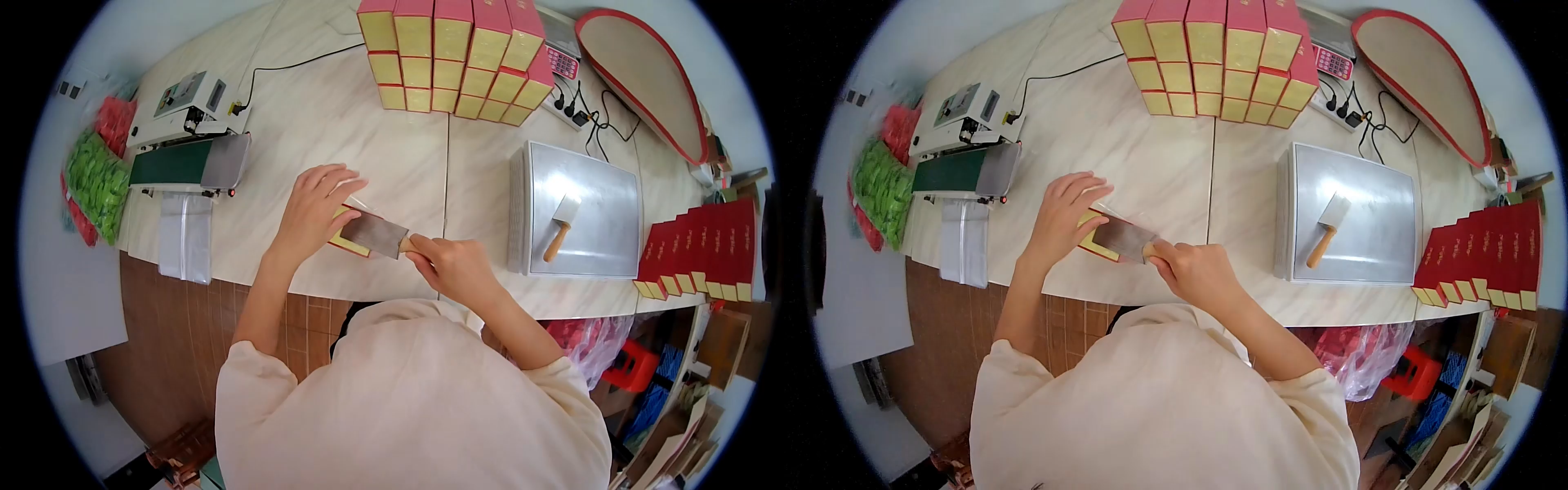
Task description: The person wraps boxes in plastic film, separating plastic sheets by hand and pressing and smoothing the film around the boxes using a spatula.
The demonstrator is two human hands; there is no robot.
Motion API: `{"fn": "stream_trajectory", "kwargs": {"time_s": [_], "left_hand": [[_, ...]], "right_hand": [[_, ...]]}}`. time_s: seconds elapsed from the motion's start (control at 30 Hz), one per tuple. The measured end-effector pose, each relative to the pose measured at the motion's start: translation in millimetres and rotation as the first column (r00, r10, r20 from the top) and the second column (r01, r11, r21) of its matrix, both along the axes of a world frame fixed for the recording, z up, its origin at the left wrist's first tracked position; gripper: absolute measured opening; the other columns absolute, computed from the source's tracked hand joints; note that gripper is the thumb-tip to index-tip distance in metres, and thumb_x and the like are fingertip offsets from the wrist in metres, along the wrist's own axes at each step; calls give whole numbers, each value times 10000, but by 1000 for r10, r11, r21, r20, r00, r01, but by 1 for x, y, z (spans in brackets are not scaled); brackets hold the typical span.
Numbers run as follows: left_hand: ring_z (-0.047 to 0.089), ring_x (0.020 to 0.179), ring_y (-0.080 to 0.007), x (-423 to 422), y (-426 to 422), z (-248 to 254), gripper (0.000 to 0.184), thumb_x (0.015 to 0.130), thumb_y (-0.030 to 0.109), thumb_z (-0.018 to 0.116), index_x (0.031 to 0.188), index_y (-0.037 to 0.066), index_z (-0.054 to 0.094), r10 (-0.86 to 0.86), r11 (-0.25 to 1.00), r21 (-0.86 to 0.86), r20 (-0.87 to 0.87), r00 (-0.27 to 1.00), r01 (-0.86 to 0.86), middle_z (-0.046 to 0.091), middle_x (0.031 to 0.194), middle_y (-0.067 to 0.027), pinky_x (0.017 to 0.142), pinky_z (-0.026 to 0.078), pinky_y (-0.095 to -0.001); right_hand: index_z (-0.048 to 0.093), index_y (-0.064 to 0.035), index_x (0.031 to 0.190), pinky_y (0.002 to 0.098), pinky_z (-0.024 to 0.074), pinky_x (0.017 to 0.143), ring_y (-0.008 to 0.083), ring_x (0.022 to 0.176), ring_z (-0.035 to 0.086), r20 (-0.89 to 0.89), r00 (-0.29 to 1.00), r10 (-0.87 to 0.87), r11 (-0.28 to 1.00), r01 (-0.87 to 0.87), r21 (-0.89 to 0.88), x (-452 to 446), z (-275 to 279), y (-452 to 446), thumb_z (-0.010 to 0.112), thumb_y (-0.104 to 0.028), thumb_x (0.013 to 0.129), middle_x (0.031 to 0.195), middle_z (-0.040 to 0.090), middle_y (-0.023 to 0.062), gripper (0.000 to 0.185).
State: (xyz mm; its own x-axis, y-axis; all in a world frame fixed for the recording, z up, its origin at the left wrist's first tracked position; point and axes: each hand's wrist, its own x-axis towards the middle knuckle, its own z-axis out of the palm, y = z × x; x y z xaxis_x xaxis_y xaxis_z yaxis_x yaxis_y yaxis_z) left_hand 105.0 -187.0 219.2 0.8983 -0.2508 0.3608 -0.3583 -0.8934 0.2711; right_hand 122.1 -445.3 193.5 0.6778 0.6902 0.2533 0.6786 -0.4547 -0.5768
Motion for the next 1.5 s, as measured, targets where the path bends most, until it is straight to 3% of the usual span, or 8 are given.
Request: {"fn": "stream_trajectory", "kwargs": {"time_s": [0.37,0.57,0.67,0.73,0.83,0.97,1.4,1.5], "left_hand": [[583,1038,-181,-9,5,-8,124,781,93,706,776,83,583,-177,974,125,-103,979,189,606,899,-23,1042,377,-443],[558,1136,-291,-12,15,-2,197,810,135,713,985,83,639,-5,999,50,-123,992,12,635,1080,-91,1053,369,-444],[535,1189,-297,-23,42,-25,453,874,206,675,1288,80,541,174,976,-109,-141,975,-190,600,1215,-118,1059,366,-436],[472,1291,-275,-31,62,-53,648,922,296,645,1464,94,352,181,718,-592,-349,920,-366,522,1351,-150,1099,325,-418],[407,1352,-246,-50,91,-97,844,873,451,684,1501,75,263,-80,348,-836,-476,876,-423,447,1430,-143,1127,295,-385],[390,1365,-260,-53,58,-103,1028,746,545,775,1490,52,265,-135,504,-792,-465,875,-344,413,1460,-134,1138,288,-383],[485,1218,-226,-58,16,-152,1032,646,404,898,1370,21,271,159,516,-767,-350,923,-380,460,1317,-130,1015,434,-370],[499,1171,-231,-64,-26,-148,957,712,324,877,1338,7,227,314,536,-730,-296,902,-425,450,1279,-153,985,441,-359]], "right_hand": [[575,-105,935,356,391,388,238,433,550,108,994,31,993,-19,-112,-1,-12,-1,607,-275,935,549,581,37,172],[596,-102,959,343,400,396,221,445,556,98,994,52,997,-46,-63,1,-18,-10,627,-252,915,572,594,31,159],[627,-91,984,342,407,410,215,454,560,51,998,21,994,-26,106,-3,-10,-33,642,-241,903,579,596,40,172],[655,-97,944,356,434,454,245,502,589,-52,991,-122,973,129,190,-5,8,-57,653,-256,905,616,617,69,163],[658,-90,975,399,468,510,303,555,611,-144,849,-509,860,510,-35,9,-1,-114,620,-288,937,673,639,111,206],[638,-72,1069,435,499,635,359,708,656,-95,445,-891,452,889,-75,35,-41,-189,510,-336,988,799,684,158,304],[599,-21,1137,466,485,800,375,967,633,-116,16,-993,49,956,-290,41,-153,-273,477,-369,969,1039,670,184,405],[579,-32,1169,462,471,846,364,1037,590,389,80,-918,37,992,-118,43,-151,-251,576,-266,908,1111,623,169,351]]}}
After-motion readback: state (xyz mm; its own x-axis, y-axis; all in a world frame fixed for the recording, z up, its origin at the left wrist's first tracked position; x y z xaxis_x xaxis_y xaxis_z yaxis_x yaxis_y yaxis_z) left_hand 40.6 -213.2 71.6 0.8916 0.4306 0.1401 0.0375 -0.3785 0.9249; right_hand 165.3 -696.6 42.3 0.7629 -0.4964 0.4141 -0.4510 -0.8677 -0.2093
